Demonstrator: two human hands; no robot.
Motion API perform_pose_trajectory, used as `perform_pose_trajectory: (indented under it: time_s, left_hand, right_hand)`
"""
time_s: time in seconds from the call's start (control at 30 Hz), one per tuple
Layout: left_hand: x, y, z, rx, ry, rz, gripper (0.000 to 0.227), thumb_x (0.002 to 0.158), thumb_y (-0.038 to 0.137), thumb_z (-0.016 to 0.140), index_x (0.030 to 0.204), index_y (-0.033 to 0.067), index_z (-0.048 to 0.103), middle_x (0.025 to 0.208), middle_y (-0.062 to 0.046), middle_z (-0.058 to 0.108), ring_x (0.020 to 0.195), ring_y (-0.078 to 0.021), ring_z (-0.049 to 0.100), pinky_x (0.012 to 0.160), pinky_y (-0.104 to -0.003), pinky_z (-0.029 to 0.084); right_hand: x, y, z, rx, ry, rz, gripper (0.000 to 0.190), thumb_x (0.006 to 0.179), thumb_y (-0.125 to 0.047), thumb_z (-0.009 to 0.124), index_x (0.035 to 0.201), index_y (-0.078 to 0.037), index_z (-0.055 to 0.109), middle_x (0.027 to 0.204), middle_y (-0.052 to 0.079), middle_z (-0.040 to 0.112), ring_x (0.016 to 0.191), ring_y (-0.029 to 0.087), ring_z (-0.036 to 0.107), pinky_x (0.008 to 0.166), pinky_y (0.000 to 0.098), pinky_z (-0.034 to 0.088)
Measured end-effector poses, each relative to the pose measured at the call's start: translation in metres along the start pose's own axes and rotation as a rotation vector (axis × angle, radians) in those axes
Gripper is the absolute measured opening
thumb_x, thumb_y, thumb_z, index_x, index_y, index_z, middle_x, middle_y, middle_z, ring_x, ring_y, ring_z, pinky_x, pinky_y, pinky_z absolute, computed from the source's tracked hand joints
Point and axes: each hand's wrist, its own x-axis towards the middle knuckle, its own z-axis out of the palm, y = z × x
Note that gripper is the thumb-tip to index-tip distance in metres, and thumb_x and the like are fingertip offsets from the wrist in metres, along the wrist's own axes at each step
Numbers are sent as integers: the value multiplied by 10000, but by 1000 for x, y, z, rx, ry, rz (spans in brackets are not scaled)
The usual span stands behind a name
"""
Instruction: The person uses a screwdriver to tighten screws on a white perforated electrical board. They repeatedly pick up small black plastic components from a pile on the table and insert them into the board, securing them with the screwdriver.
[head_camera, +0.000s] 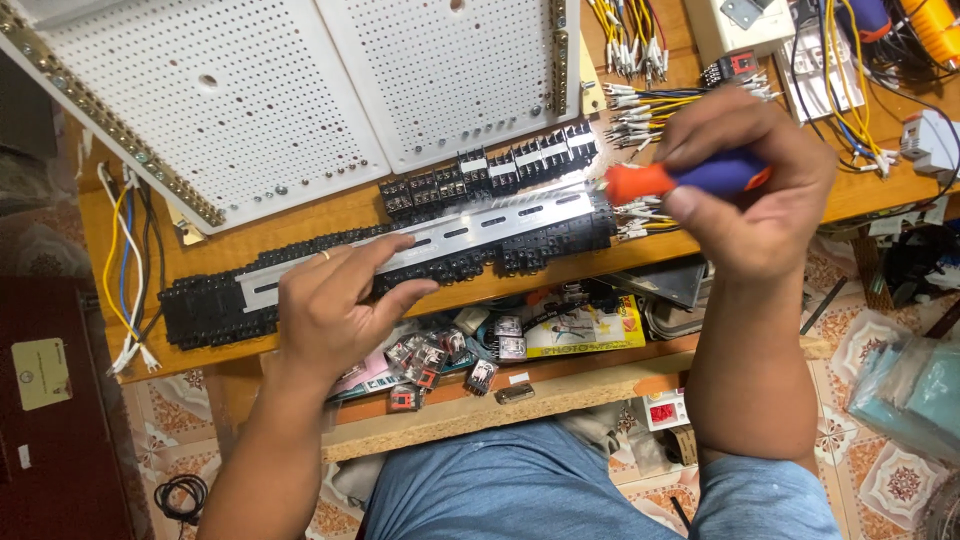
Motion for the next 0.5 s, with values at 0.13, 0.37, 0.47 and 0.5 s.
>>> perform_pose_trajectory:
  time_s: [0.13,0.37,0.47,0.5]
  left_hand:
    - [0,-9,-2,353,-179,25,571,836,590,849,1203,160,773,590,37,578,486,-107,460,420,-278,360]
    - [14,-1,-8,347,-430,-170,578,895,553,741,1303,148,681,557,-4,580,468,-174,514,430,-358,451]
    - [13,-4,-6,358,-430,-138,520,916,543,720,1262,157,676,583,-36,622,470,-228,567,420,-413,461]
    - [12,-6,-6,362,-438,-127,516,921,528,718,1278,158,671,581,-28,616,467,-218,557,419,-402,460]
  right_hand:
    - [-1,16,-12,124,194,12,238,889,-183,755,1010,-118,561,1002,45,613,919,156,591,838,271,527]
    - [5,17,-15,69,263,36,281,879,-214,741,1007,-56,548,998,123,599,903,213,582,821,317,478]
    - [7,12,-14,70,281,58,285,891,-218,740,1015,-46,550,1010,151,595,880,204,555,742,295,455]
    - [8,10,-14,108,279,49,288,909,-212,741,1023,-42,539,1009,147,576,832,195,550,667,286,469]
